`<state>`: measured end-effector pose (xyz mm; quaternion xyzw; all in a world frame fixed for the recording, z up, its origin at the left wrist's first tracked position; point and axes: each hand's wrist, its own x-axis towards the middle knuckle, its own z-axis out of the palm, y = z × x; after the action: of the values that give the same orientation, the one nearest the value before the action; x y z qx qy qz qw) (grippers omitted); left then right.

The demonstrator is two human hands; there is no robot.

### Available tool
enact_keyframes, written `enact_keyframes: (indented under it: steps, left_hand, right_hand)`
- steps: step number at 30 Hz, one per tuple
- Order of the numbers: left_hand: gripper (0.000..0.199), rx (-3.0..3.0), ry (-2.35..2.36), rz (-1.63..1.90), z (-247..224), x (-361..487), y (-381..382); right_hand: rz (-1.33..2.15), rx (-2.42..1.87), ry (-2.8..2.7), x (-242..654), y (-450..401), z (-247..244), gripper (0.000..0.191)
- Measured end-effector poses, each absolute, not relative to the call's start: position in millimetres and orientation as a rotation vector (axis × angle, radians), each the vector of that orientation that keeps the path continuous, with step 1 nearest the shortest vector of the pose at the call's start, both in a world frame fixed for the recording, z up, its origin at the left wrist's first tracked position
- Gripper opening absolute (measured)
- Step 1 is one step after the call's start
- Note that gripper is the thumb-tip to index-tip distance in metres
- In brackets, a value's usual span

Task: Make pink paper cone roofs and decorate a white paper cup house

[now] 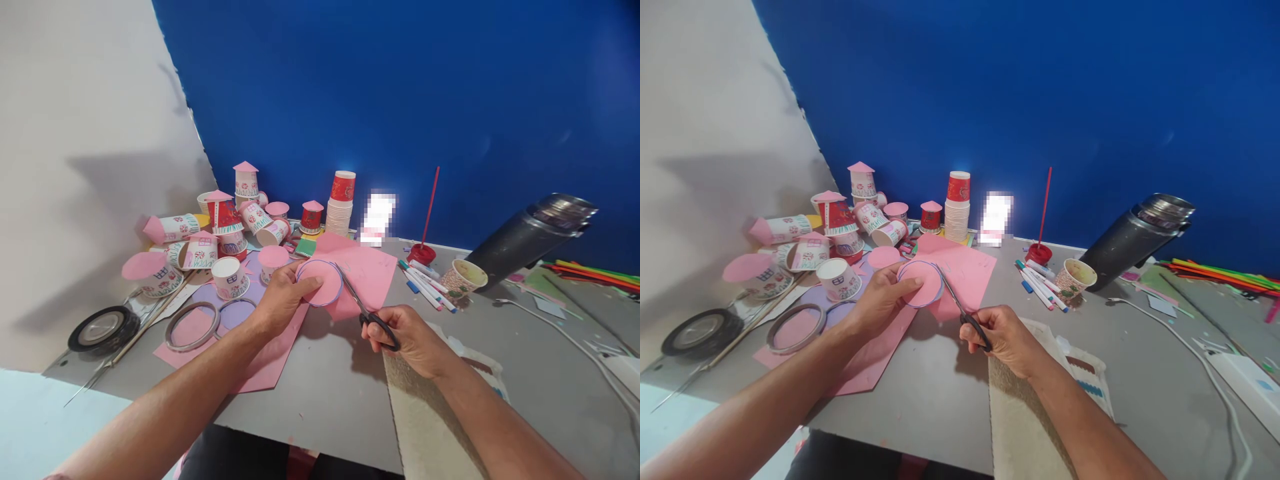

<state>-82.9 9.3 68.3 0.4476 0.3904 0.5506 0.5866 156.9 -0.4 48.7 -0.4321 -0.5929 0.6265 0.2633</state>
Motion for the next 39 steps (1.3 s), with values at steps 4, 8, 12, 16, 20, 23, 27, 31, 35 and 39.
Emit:
enact_keyframes:
  steps: [4, 8, 12, 16, 20, 23, 27, 31, 35, 39]
  left_hand:
    - [0.021, 1.036, 0.91, 1.287, 70.0, -82.3, 8.8]
    - [0.021, 1.028, 0.923, 1.296, 71.5, -81.9, 8.5]
    - [0.021, 1.03, 0.931, 1.297, 72.3, -82.2, 8.5]
    - [0.022, 1.027, 0.94, 1.293, 74.3, -82.0, 7.8]
    - [0.02, 1.027, 0.948, 1.284, 75.9, -82.0, 6.9]
    - [0.019, 1.04, 0.956, 1.287, 75.4, -82.6, 7.1]
    - [0.021, 1.065, 0.968, 1.289, 73.7, -83.9, 8.1]
    - [0.02, 1.094, 0.951, 1.271, 72.8, -84.1, 8.3]
    - [0.02, 1.122, 0.924, 1.251, 72.7, -83.1, 7.9]
    - [0.016, 1.156, 0.952, 1.234, 73.8, -82.5, 6.8]
  right_hand:
    - [1.708, -1.152, -1.598, 158.6, -0.4, 48.9, 0.051]
    - [1.738, -1.134, -1.58, 158.9, 1.4, 47.6, 0.05]
    - [1.756, -1.138, -1.572, 158.8, 2.4, 48.1, 0.051]
    - [1.735, -1.161, -1.596, 159.5, 2.4, 49.4, 0.051]
    - [1.735, -1.175, -1.597, 160.4, 3.0, 49.1, 0.051]
    - [1.743, -1.162, -1.596, 161.5, 3.7, 48.4, 0.052]
    - [1.772, -1.144, -1.598, 163.1, 4.3, 48.4, 0.051]
    - [1.819, -1.092, -1.597, 163.2, 3.6, 50.4, 0.051]
    - [1.846, -1.083, -1.577, 162.2, 3.4, 51.9, 0.051]
    - [1.84, -1.101, -1.576, 162.2, 4.4, 50.2, 0.051]
